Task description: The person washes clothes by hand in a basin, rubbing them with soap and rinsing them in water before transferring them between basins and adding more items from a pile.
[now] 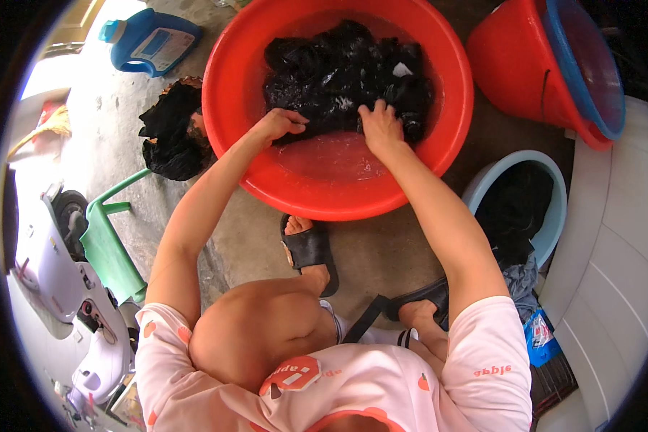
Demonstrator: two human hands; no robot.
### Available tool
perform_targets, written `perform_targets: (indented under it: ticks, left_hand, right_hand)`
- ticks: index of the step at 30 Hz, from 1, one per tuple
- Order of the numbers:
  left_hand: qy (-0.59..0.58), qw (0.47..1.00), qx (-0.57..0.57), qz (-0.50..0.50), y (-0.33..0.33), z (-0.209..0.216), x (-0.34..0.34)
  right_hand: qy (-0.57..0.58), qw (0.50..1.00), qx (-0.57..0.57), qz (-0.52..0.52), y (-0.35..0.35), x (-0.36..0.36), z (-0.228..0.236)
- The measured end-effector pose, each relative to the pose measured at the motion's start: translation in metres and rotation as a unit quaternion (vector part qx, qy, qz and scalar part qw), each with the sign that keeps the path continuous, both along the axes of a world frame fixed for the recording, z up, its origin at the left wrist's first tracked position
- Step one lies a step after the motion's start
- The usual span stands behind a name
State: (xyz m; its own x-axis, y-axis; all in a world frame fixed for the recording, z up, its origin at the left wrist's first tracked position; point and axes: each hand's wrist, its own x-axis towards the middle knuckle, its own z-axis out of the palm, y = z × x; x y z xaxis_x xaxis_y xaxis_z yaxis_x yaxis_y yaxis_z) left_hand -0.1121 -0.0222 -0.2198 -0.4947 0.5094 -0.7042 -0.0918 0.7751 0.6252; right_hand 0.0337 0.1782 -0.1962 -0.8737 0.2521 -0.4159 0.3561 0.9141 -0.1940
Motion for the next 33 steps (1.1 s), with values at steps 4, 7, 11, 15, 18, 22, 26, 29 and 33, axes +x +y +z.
perform_targets:
  ticks: [4, 7, 11, 15, 18, 22, 26, 29, 33]
  left_hand:
    - [0.034, 0.995, 0.000, 0.091, 0.014, -0.006, 0.005]
    - [0.023, 0.993, 0.020, 0.114, 0.020, -0.005, 0.008]
    - [0.090, 0.995, 0.018, 0.025, 0.020, 0.005, 0.022]
    - [0.124, 0.987, 0.072, -0.071, 0.030, 0.004, 0.046]
    - [0.207, 0.965, 0.091, -0.129, 0.031, 0.008, 0.068]
    - [0.322, 0.930, -0.025, -0.175, 0.035, 0.003, 0.072]
    - [0.353, 0.924, -0.034, -0.144, 0.033, 0.003, 0.049]
    - [0.351, 0.931, -0.009, -0.104, 0.030, 0.000, 0.032]
    - [0.384, 0.912, -0.086, -0.114, 0.042, 0.007, 0.047]
  right_hand:
    - [0.071, 0.997, -0.025, 0.028, 0.030, 0.005, -0.016]
    - [0.001, 0.999, -0.029, 0.018, 0.026, 0.010, -0.009]
    - [-0.167, 0.978, 0.074, 0.095, 0.006, 0.010, 0.002]
    - [-0.148, 0.977, 0.117, 0.097, 0.008, 0.017, -0.013]
    - [-0.150, 0.972, 0.147, 0.104, 0.005, 0.017, -0.022]
    - [-0.183, 0.962, 0.120, 0.164, 0.015, 0.015, -0.004]
    - [-0.104, 0.952, 0.227, 0.175, 0.028, 0.028, -0.044]
    - [-0.173, 0.945, 0.213, 0.179, 0.010, 0.021, -0.026]
    - [-0.183, 0.954, 0.185, 0.151, 0.003, 0.024, -0.024]
